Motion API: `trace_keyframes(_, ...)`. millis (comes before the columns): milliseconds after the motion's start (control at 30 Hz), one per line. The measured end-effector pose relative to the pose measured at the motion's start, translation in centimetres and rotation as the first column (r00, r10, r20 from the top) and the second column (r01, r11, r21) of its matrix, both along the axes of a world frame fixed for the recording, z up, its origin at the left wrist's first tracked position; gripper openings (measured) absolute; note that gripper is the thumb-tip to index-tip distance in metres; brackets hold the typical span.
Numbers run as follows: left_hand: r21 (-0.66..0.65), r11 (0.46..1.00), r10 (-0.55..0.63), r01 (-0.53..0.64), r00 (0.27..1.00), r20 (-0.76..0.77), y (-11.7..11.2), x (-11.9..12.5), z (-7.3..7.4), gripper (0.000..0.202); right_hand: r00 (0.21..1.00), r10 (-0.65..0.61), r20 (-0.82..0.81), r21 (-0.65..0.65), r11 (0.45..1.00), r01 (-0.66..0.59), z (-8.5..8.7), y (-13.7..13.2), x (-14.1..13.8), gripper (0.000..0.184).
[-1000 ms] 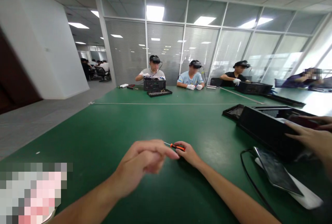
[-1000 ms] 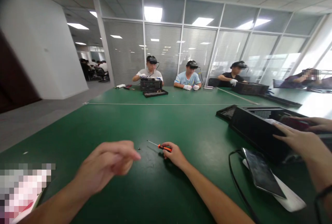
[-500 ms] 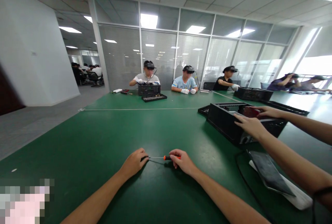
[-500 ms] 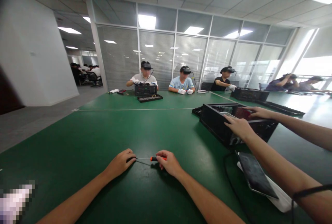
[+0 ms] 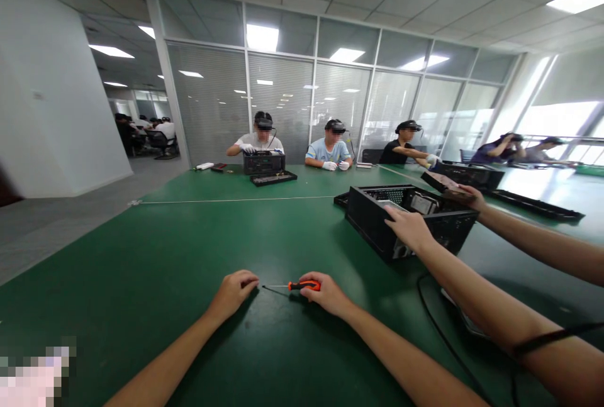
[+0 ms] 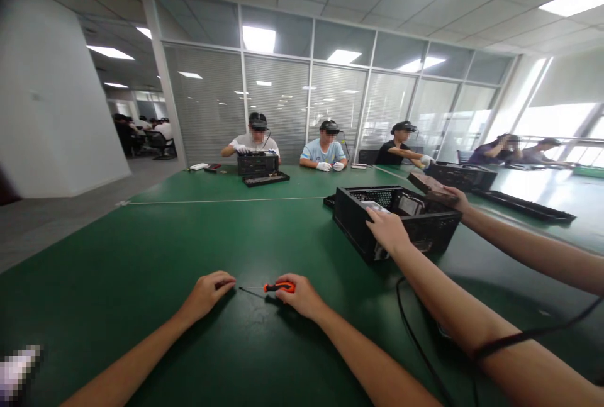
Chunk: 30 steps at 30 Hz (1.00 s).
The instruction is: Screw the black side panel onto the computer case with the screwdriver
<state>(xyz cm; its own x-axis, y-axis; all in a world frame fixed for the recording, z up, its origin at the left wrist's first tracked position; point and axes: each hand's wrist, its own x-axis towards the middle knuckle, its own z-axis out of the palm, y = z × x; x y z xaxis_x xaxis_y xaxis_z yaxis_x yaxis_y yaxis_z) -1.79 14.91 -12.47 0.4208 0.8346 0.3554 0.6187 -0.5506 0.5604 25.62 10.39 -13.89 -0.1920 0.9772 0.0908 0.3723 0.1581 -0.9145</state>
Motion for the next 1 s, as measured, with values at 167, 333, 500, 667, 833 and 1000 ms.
trace_keyframes(167,0.051,0.999,-0.011,0.014,0.998,-0.058,0.0,0.3,-0.6,0.022,0.987,-0.013,0.159,0.129,0.992,-0.008,1.5,-1.3,-0.1,0.027)
trace_keyframes(333,0.141,0.99,0.015,0.008,0.987,-0.163,-0.2,0.4,-1.1,0.026,0.962,-0.047,0.27,0.273,0.962,-0.029,3.9,-3.4,-1.2,0.019)
trace_keyframes(500,0.138,0.99,0.024,0.005,0.978,-0.205,-0.4,-0.1,-0.5,0.03,0.926,-0.023,0.376,0.266,0.96,-0.084,4.8,-6.3,-2.0,0.022)
trace_keyframes(667,0.139,0.985,-0.064,0.103,0.964,-0.259,-0.9,-0.1,0.1,0.026,0.876,0.021,0.482,0.21,0.968,-0.138,4.3,-10.0,-1.5,0.021)
trace_keyframes(833,0.006,0.978,-0.203,0.208,0.956,-0.212,-4.5,1.3,0.7,0.024,0.83,-0.082,0.551,0.217,0.975,-0.048,3.8,-11.3,-1.5,0.009)
trace_keyframes(1000,-0.201,0.932,-0.314,0.301,0.949,-0.038,-9.7,4.5,1.3,0.02,0.864,-0.022,0.503,0.318,0.934,-0.161,2.5,-10.3,-2.6,0.021)
